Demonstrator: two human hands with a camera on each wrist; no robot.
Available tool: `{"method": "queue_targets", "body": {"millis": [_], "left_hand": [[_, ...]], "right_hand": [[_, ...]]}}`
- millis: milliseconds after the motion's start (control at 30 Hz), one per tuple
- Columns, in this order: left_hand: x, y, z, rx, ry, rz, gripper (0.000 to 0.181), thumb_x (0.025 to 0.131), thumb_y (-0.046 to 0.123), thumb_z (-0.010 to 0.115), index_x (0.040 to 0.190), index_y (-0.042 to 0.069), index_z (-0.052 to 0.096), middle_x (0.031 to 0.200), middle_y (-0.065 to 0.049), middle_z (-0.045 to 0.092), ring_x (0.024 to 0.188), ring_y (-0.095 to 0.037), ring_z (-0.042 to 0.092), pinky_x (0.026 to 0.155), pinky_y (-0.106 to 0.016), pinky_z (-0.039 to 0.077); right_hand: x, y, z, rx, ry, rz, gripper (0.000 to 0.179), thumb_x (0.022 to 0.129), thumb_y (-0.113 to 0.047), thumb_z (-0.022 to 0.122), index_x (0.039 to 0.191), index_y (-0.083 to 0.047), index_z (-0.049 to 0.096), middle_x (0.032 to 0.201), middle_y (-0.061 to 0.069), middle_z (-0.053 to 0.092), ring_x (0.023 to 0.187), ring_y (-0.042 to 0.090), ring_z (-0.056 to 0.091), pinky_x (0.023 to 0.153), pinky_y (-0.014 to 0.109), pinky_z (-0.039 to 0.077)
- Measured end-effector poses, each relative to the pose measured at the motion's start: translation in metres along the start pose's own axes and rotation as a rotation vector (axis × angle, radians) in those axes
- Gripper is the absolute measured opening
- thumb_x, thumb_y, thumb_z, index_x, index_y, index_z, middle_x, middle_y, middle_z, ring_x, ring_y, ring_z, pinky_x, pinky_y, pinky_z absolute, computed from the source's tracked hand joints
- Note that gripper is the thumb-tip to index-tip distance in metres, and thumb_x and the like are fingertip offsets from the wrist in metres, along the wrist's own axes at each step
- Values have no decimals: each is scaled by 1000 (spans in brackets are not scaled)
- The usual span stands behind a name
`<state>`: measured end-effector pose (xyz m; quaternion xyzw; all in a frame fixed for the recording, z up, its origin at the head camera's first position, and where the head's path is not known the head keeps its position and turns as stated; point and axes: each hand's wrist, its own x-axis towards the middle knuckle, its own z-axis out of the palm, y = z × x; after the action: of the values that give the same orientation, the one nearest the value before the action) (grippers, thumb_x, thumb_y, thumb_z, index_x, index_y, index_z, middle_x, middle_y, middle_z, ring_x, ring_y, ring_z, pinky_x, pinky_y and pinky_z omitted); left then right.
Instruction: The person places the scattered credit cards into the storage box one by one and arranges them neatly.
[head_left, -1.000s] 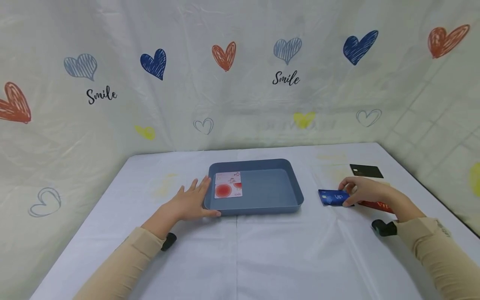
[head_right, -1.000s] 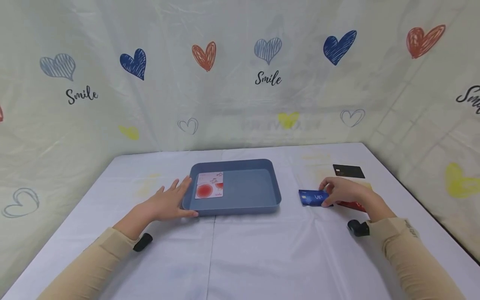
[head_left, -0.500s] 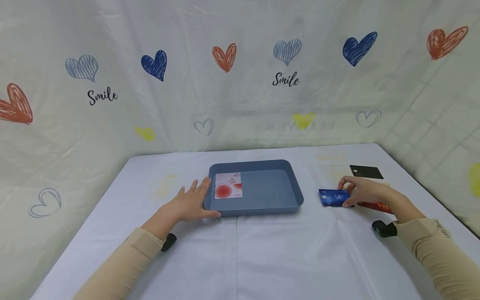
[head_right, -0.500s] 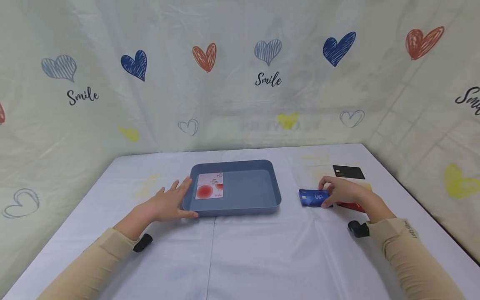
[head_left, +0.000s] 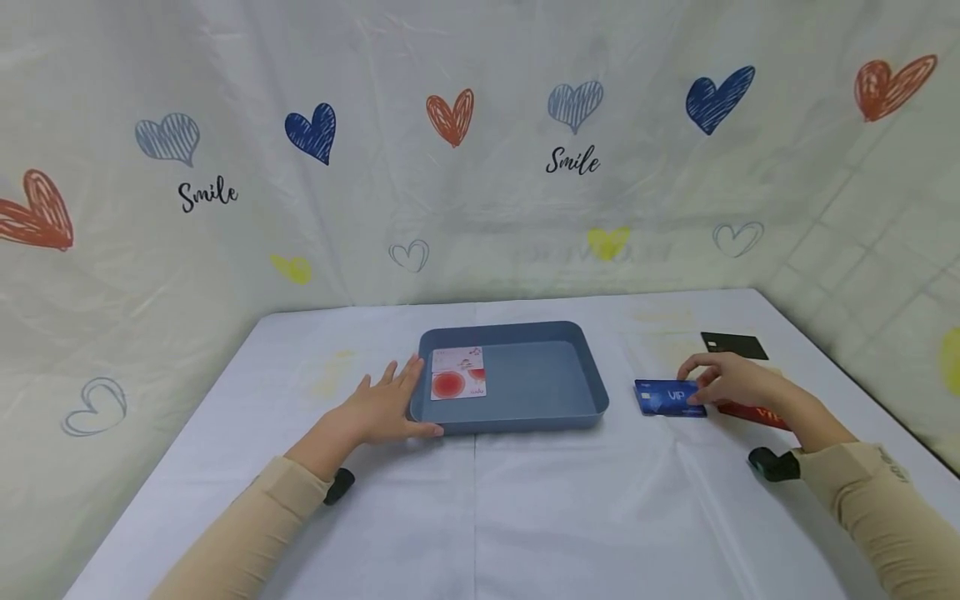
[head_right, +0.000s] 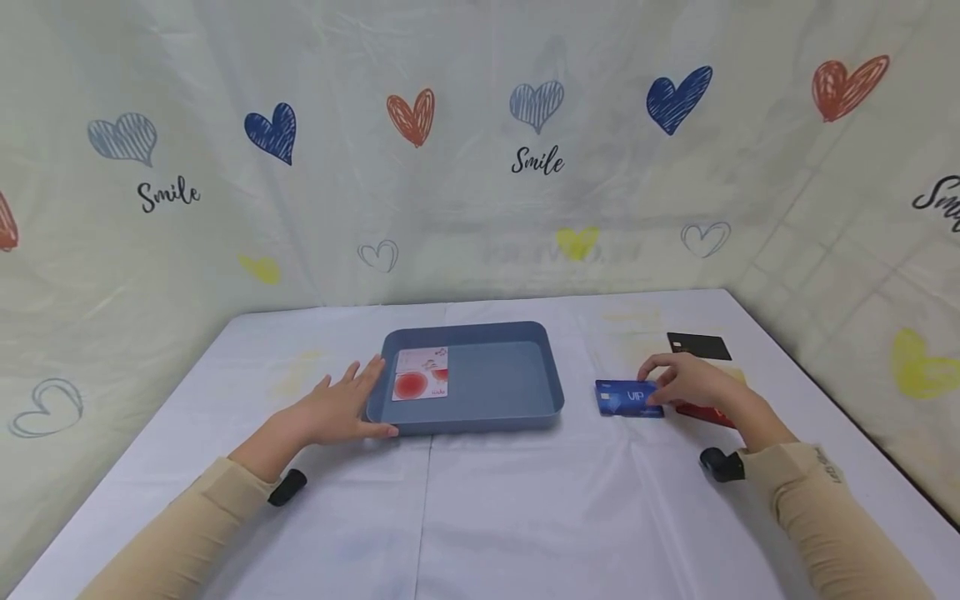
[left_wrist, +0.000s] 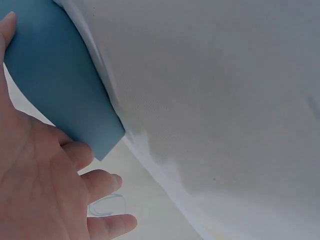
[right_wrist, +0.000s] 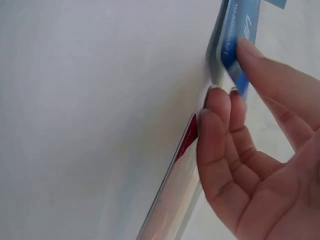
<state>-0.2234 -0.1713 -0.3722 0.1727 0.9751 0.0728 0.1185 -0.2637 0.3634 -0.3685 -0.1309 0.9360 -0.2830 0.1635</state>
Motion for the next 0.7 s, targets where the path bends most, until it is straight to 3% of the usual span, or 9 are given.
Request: {"method": "queue_targets", "body": {"millis": [200,467,700], "left_hand": [[0,0,0,2,1,1,121,85,74,65,164,3,8,171,-13,9,154,-43,10,116,-71,12],[2,-2,1,12,4,-3,122,85,75,65,164,3,8,171,-13,9,154,-44,10,116,-71,12],[1,-2,1,13,4,0,121,85,75,65,164,4,8,171,-12,8,154,-43,10,116,-71,12]], "right_hand": [[-2,1,-2,227,-17,27,35,96,-3,66,128,10,59,104,14,58,92,25,60,76,33,61],[-4,7,-2,308,5,46,47,101,-12,65,139,13,52,123,22,56,94,22,61,79,31,60],[-2,17,-4,411,26,48,55,106,-16,59,146,15,40,130,24,54,93,12,62,83,28,59]]}}
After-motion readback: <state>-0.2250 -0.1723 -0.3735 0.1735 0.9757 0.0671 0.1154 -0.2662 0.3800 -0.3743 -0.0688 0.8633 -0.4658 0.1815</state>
